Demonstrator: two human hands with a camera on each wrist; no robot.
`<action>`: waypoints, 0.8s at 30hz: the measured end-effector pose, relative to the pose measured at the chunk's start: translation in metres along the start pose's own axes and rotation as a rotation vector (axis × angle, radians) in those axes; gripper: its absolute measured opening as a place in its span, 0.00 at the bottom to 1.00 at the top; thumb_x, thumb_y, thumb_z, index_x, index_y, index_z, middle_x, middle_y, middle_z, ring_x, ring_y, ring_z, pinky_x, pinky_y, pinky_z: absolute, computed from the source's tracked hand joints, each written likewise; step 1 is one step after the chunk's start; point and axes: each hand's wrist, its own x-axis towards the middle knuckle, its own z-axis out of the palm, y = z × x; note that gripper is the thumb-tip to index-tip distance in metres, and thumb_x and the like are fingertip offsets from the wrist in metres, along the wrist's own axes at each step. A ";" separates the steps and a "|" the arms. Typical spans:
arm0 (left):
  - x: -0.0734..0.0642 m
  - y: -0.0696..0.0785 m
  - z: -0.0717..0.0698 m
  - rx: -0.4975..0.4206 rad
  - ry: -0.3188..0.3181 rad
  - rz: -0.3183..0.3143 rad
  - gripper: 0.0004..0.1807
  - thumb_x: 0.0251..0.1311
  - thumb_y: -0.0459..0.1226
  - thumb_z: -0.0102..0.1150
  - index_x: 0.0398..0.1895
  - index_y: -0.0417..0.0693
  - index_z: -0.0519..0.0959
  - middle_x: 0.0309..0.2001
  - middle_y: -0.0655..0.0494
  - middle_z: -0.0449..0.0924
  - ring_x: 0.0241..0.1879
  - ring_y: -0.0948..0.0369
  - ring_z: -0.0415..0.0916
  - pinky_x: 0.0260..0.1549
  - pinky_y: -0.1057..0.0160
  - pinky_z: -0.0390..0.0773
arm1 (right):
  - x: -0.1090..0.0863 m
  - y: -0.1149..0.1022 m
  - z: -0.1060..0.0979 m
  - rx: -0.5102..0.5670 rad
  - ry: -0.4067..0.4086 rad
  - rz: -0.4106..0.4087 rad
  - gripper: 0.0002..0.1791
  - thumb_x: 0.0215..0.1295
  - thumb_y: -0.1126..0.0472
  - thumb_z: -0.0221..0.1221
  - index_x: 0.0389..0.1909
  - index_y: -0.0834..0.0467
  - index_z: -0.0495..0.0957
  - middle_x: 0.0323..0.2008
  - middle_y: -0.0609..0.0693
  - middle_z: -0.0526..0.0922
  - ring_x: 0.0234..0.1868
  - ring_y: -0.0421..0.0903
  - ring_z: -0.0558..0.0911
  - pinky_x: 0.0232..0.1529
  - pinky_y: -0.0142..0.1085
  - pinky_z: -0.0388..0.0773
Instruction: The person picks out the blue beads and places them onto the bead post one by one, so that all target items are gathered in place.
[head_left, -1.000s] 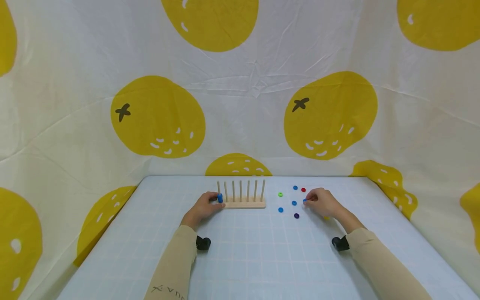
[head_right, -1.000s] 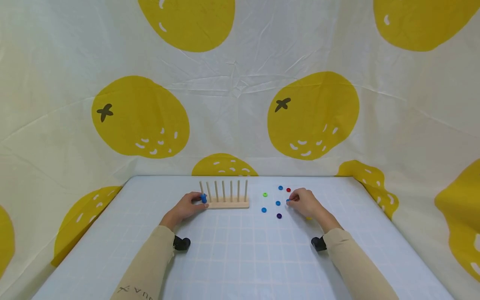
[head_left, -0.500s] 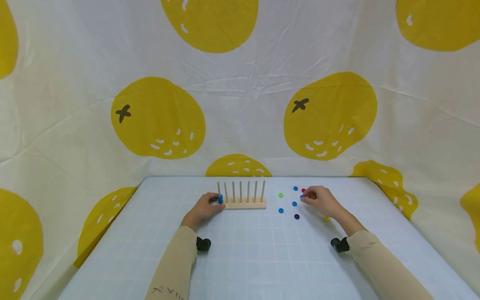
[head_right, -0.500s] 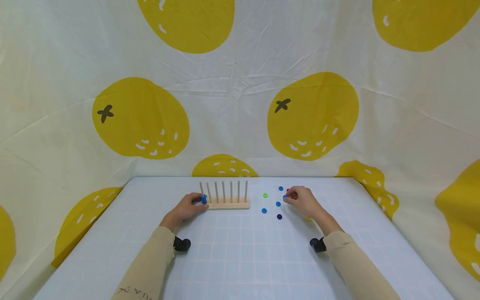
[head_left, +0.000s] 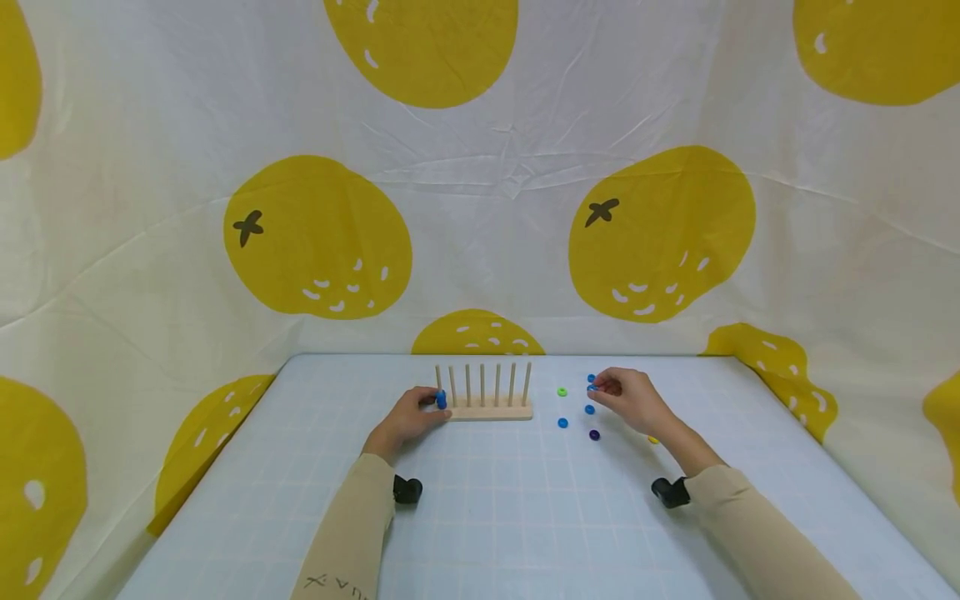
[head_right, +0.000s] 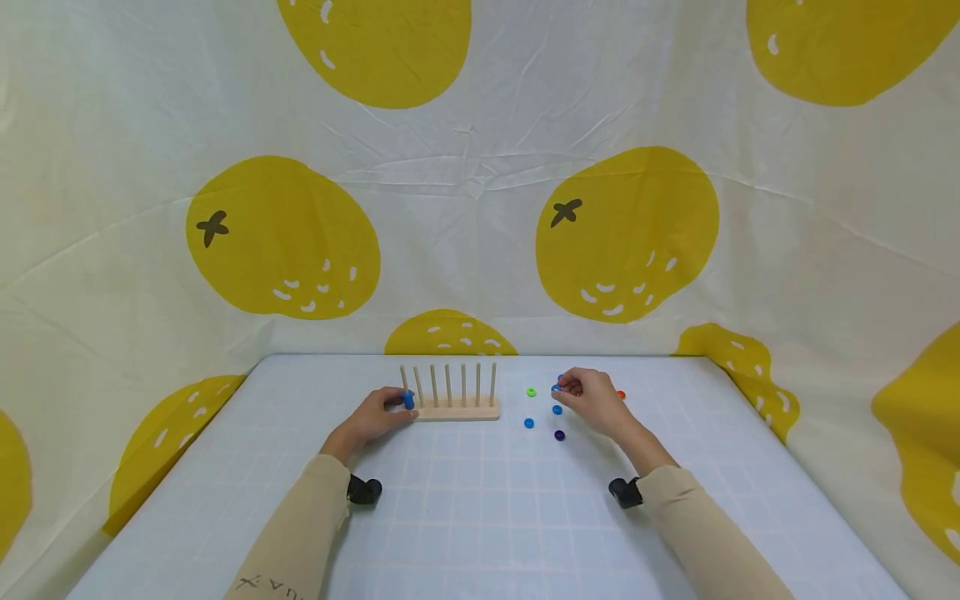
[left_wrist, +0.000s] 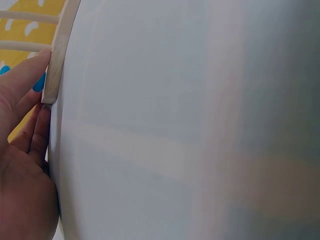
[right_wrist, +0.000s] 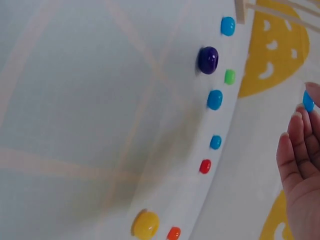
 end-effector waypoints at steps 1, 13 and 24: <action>0.000 0.000 0.000 -0.001 0.001 -0.002 0.30 0.65 0.40 0.69 0.67 0.37 0.74 0.63 0.41 0.75 0.66 0.44 0.69 0.70 0.43 0.64 | 0.000 -0.002 0.001 0.002 0.005 -0.012 0.12 0.68 0.61 0.67 0.46 0.64 0.81 0.37 0.51 0.83 0.37 0.47 0.79 0.39 0.33 0.81; -0.001 0.002 -0.001 0.008 0.003 -0.009 0.31 0.65 0.41 0.69 0.67 0.37 0.74 0.63 0.41 0.75 0.66 0.44 0.68 0.71 0.42 0.63 | 0.000 -0.034 0.013 0.023 0.059 -0.092 0.09 0.66 0.63 0.68 0.43 0.62 0.82 0.34 0.49 0.82 0.36 0.47 0.77 0.35 0.29 0.78; 0.001 0.000 0.000 0.001 0.003 -0.005 0.30 0.64 0.40 0.70 0.66 0.37 0.75 0.62 0.42 0.76 0.64 0.45 0.70 0.70 0.43 0.65 | 0.010 -0.054 0.028 0.035 0.092 -0.198 0.08 0.65 0.63 0.69 0.42 0.60 0.82 0.33 0.47 0.81 0.36 0.46 0.77 0.38 0.31 0.79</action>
